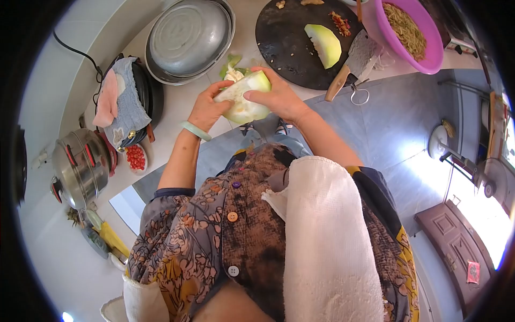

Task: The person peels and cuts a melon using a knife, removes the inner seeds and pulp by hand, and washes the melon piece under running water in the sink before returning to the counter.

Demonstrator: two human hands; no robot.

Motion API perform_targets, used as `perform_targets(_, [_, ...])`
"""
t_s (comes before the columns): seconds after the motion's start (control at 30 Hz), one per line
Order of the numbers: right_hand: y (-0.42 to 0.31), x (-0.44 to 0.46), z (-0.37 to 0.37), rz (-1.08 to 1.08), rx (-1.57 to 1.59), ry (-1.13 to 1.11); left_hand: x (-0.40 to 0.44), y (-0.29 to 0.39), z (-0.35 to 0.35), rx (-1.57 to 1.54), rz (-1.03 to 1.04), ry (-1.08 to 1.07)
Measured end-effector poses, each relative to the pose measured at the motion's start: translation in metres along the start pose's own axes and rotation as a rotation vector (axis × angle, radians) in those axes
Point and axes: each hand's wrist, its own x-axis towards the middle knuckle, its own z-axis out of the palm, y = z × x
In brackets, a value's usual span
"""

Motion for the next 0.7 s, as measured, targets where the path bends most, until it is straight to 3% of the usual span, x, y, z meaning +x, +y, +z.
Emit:
perform_targets(0.13, [0.014, 0.006, -0.004, -0.046, -0.054, 0.083, 0.0, -0.004, 0.006, 0.08, 0.026, 0.071])
perform_targets(0.33, [0.013, 0.0, -0.001, -0.08, -0.139, 0.176, 0.006, -0.017, 0.028, -0.189, -0.02, 0.215])
perform_targets(0.7, [0.009, -0.011, -0.005, -0.091, -0.297, 0.243, 0.008, -0.015, 0.048, -0.198, -0.078, 0.266])
